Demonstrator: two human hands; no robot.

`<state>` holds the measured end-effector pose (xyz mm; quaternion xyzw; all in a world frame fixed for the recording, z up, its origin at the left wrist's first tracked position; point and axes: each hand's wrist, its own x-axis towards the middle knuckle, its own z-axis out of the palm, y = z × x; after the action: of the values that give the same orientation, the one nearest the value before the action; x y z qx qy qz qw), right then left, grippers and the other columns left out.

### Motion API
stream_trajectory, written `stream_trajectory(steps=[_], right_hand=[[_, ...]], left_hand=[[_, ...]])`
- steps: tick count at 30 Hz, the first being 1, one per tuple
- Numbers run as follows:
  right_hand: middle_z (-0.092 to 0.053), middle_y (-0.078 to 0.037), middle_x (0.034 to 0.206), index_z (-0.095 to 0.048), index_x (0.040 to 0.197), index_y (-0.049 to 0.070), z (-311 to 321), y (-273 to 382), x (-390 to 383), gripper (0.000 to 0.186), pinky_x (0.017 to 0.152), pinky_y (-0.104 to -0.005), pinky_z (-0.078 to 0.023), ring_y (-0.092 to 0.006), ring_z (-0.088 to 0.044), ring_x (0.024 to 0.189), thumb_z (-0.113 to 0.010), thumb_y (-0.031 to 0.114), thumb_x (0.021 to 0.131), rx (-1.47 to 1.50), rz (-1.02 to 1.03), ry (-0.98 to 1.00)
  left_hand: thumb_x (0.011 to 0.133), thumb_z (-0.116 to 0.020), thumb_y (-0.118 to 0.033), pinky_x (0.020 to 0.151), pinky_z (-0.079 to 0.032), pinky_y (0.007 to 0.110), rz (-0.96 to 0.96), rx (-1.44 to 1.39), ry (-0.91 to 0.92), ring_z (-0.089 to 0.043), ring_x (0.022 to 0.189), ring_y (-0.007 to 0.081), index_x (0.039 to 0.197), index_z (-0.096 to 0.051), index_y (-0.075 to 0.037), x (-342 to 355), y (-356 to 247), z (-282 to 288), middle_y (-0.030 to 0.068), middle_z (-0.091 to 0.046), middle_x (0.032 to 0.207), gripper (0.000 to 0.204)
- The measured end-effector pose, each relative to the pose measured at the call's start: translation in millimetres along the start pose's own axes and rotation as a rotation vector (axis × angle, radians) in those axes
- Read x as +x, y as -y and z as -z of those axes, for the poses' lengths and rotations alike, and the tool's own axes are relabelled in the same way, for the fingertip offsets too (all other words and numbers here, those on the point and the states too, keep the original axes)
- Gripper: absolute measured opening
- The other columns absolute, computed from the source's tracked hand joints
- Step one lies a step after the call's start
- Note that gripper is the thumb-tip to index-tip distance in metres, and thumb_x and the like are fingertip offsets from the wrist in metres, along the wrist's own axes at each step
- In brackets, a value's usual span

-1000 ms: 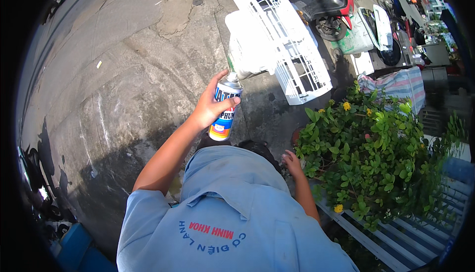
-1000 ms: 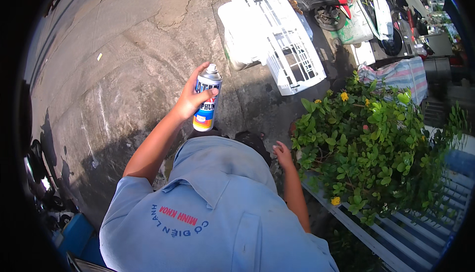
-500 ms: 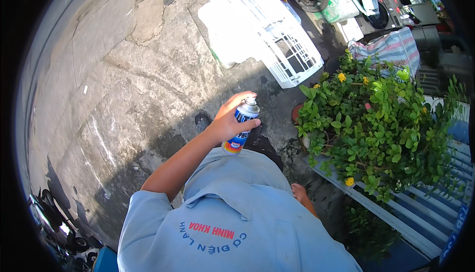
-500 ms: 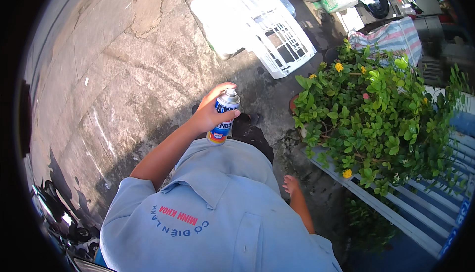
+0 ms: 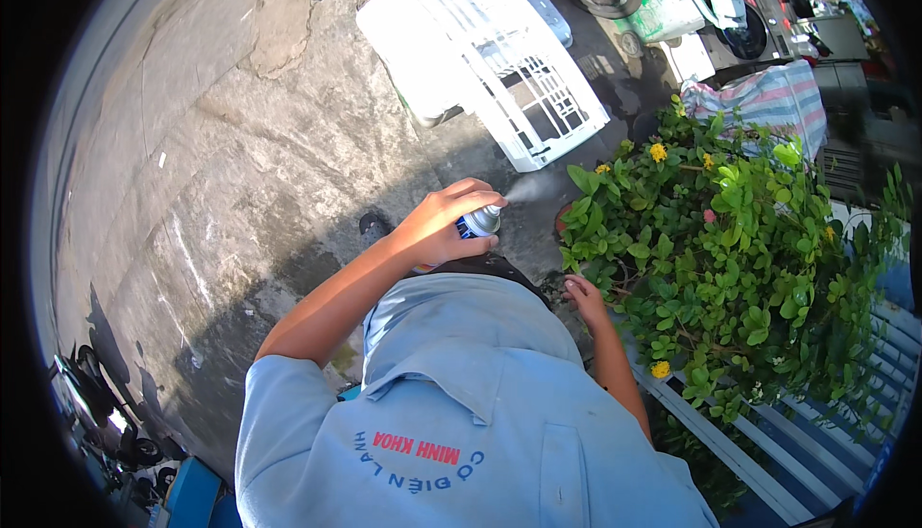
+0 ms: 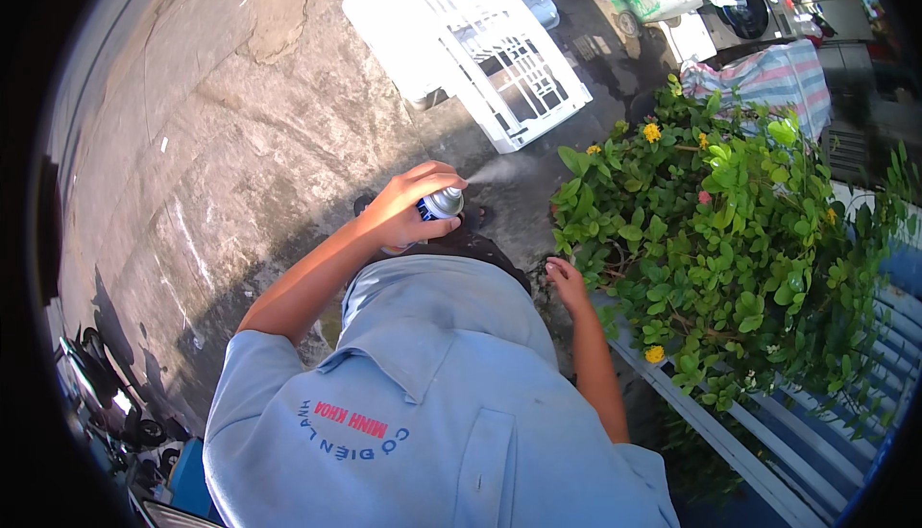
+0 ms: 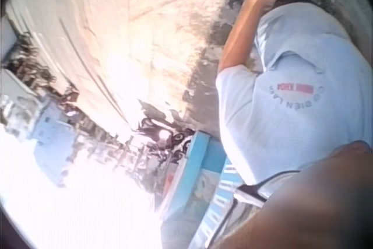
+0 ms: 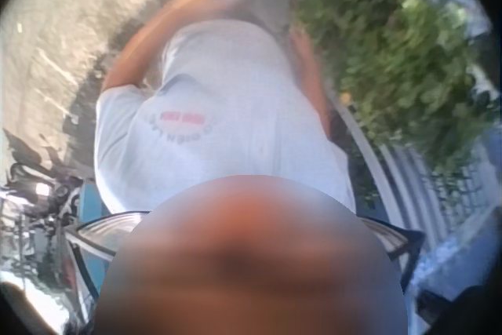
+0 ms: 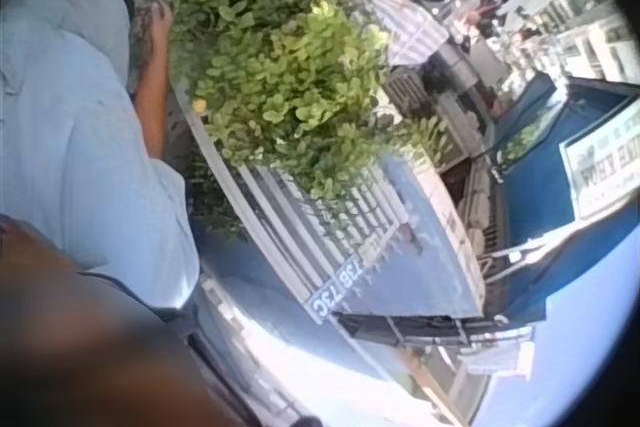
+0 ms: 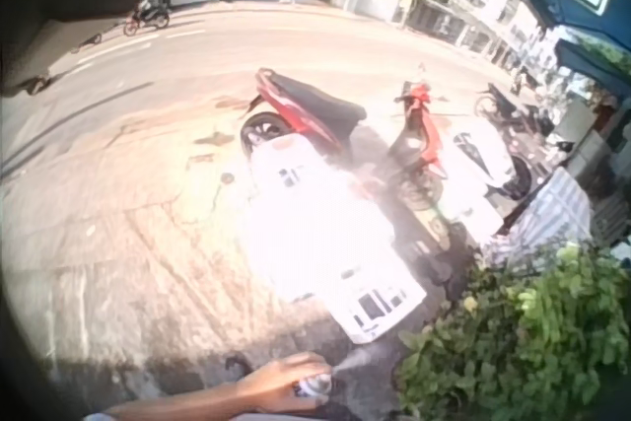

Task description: The person spray paints a white plastic air conditioner front grille with a white aerosol can. They hold the can in their right hand and the grille in their left, moving around the object to cover different sides. The person briefly wipes the grille with a cloth and continues spraying until the end of the clip.

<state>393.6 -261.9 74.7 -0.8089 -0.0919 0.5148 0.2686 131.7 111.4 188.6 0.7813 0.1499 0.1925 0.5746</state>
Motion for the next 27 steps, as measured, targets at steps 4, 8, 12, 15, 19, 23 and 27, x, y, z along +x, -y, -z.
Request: stream_trajectory(steps=[4,8,12,15,19,23,27], right_hand=[[-0.069,-0.005,0.119,-0.063,0.133,0.01,42,26,17,0.044,0.082,-0.0327,-0.049,-0.0171,-0.068,0.1,-0.065,0.036,0.098,-0.005,0.007,-0.045],[-0.069,-0.005,0.118,-0.063,0.133,0.01,85,-27,36,0.044,0.083,-0.0343,-0.05,-0.0179,-0.068,0.1,-0.065,0.036,0.098,-0.077,-0.058,-0.013],[-0.068,-0.007,0.121,-0.062,0.134,0.01,125,-116,43,0.047,0.085,-0.0396,-0.051,-0.021,-0.068,0.103,-0.065,0.039,0.098,-0.037,-0.183,-0.006],[-0.066,-0.009,0.126,-0.06,0.136,0.01,120,-95,17,0.051,0.089,-0.0425,-0.05,-0.0239,-0.067,0.107,-0.064,0.043,0.097,-0.042,-0.407,-0.058],[-0.064,-0.009,0.13,-0.058,0.138,0.011,98,-84,9,0.054,0.094,-0.0454,-0.048,-0.0261,-0.066,0.109,-0.063,0.047,0.096,0.02,-0.458,-0.113],[-0.064,-0.007,0.131,-0.058,0.138,0.013,58,-57,15,0.055,0.095,-0.0435,-0.048,-0.0247,-0.066,0.11,-0.064,0.047,0.095,0.067,-0.427,-0.079],[-0.064,-0.006,0.129,-0.058,0.137,0.015,5,-5,24,0.053,0.093,-0.0409,-0.047,-0.0231,-0.066,0.11,-0.066,0.046,0.094,0.152,-0.346,-0.085]], left_hand=[[0.074,-0.082,-0.014,0.093,-0.052,0.04,-0.068,0.06,-0.256,-0.065,0.109,0.0322,0.118,-0.064,-0.006,30,34,12,0.0156,-0.065,0.116,0.048],[0.078,-0.08,-0.017,0.093,-0.051,0.04,0.034,0.249,-0.592,-0.065,0.106,0.0317,0.117,-0.063,-0.003,56,46,31,0.017,-0.064,0.117,0.045],[0.078,-0.081,-0.018,0.091,-0.052,0.04,0.057,0.268,-0.52,-0.065,0.107,0.0314,0.118,-0.063,-0.004,61,38,24,0.0164,-0.064,0.116,0.047],[0.076,-0.082,-0.016,0.087,-0.057,0.041,0.016,0.242,-0.228,-0.067,0.106,0.0341,0.119,-0.064,-0.009,48,18,-6,0.0145,-0.063,0.119,0.047],[0.077,-0.08,-0.019,0.084,-0.058,0.04,-0.043,0.171,0.056,-0.067,0.101,0.0327,0.122,-0.064,-0.016,37,2,-27,0.0118,-0.062,0.119,0.048],[0.078,-0.08,-0.019,0.086,-0.057,0.039,-0.022,0.188,0.058,-0.066,0.103,0.0319,0.121,-0.063,-0.013,54,17,7,0.0108,-0.061,0.121,0.047],[0.078,-0.082,-0.017,0.088,-0.055,0.04,-0.031,0.253,-0.178,-0.066,0.106,0.0302,0.12,-0.064,-0.008,85,50,88,0.0132,-0.063,0.119,0.047]])
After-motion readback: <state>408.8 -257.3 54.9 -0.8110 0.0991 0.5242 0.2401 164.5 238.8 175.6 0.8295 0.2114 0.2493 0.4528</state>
